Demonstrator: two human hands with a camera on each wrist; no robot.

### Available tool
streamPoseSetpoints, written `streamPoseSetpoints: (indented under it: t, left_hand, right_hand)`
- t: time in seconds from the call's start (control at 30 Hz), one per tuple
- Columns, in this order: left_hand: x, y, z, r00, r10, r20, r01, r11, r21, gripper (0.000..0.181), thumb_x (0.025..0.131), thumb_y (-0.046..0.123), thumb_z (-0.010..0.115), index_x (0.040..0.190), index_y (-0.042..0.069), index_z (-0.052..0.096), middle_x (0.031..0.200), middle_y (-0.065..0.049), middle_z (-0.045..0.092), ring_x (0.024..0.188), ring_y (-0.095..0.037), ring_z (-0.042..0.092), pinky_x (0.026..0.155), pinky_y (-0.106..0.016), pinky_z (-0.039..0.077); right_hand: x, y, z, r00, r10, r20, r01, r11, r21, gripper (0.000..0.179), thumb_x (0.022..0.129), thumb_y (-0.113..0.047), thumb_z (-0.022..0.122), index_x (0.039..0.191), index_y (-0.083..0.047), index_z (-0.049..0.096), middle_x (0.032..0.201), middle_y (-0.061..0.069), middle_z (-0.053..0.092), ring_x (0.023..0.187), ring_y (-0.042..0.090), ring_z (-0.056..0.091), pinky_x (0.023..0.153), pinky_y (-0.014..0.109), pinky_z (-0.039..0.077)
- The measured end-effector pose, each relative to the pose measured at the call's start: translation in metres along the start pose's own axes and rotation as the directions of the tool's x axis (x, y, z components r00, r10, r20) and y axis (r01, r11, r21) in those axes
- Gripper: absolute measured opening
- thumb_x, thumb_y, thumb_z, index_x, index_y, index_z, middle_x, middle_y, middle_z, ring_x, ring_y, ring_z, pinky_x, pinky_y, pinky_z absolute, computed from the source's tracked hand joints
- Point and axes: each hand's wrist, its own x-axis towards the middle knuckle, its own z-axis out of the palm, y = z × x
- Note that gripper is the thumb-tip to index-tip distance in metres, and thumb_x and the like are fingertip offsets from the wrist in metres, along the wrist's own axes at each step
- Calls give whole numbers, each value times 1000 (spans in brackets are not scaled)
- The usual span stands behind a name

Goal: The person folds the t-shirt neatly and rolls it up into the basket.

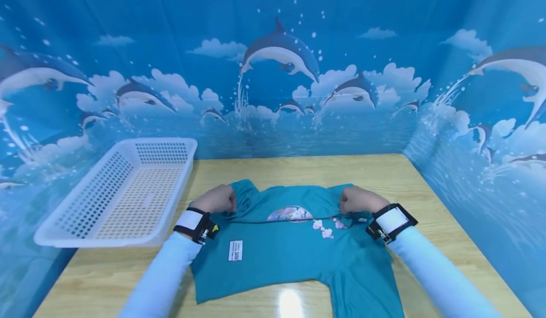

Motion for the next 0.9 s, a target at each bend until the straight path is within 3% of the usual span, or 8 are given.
streamPoseSetpoints:
  t: [0.17,0.3,0.43,0.6,0.7,0.8,0.83,0.9]
  left_hand:
    - [28,4,2,977,49,-207,-43,998,35,16,94,7,54,102,5,67,99,-12,63,85,-26,58,70,-37,46]
    - [51,6,13,982,77,-175,-66,995,70,34,93,2,53,126,7,59,128,-18,55,121,-38,48,90,-46,44]
    - [62,6,33,992,64,-106,-52,991,120,37,89,-2,56,124,10,61,120,-16,57,115,-36,50,84,-44,44]
    - [60,3,32,985,35,-168,-13,991,130,17,89,0,57,102,7,66,99,-11,62,88,-24,56,73,-37,46]
    - [50,0,13,958,26,-286,1,995,95,15,90,2,56,102,4,65,99,-14,61,87,-26,56,73,-39,48]
    - [33,-4,-7,900,-9,-436,28,999,38,17,91,4,54,106,1,60,101,-17,58,89,-30,56,73,-42,48]
    - [27,-5,-12,883,-23,-468,33,999,13,16,91,5,53,105,0,59,100,-17,57,87,-30,55,71,-42,47]
    - [13,-8,-19,874,-57,-482,60,998,-10,12,90,7,53,100,1,58,92,-16,55,79,-28,53,64,-39,44]
  right_hand:
    - [26,3,-10,978,7,-211,-21,997,-68,19,95,-11,52,85,-1,64,72,7,55,62,20,49,57,33,41]
    - [46,11,-8,972,52,-227,-68,996,-65,26,92,-9,54,113,3,63,103,19,63,88,28,59,72,40,49]
    - [55,15,7,978,90,-187,-95,995,-19,21,89,-6,56,106,0,67,100,16,65,81,25,59,66,35,49]
    - [54,16,10,965,10,-262,-22,999,-43,17,89,-5,53,87,-2,69,82,10,64,67,19,53,58,29,43]
    - [47,19,-2,944,-53,-324,43,998,-37,18,88,-6,51,83,-3,67,78,10,60,62,18,49,55,28,39]
    - [33,18,-17,914,-64,-400,63,998,-14,16,86,-8,51,79,-4,64,75,10,56,61,20,46,54,29,36]
    - [27,17,-22,912,-47,-408,53,999,3,15,86,-9,52,78,-5,63,75,9,55,61,20,45,55,30,36]
    - [15,15,-26,921,-35,-387,43,999,12,13,85,-9,53,74,-7,59,71,6,50,59,19,42,53,30,35]
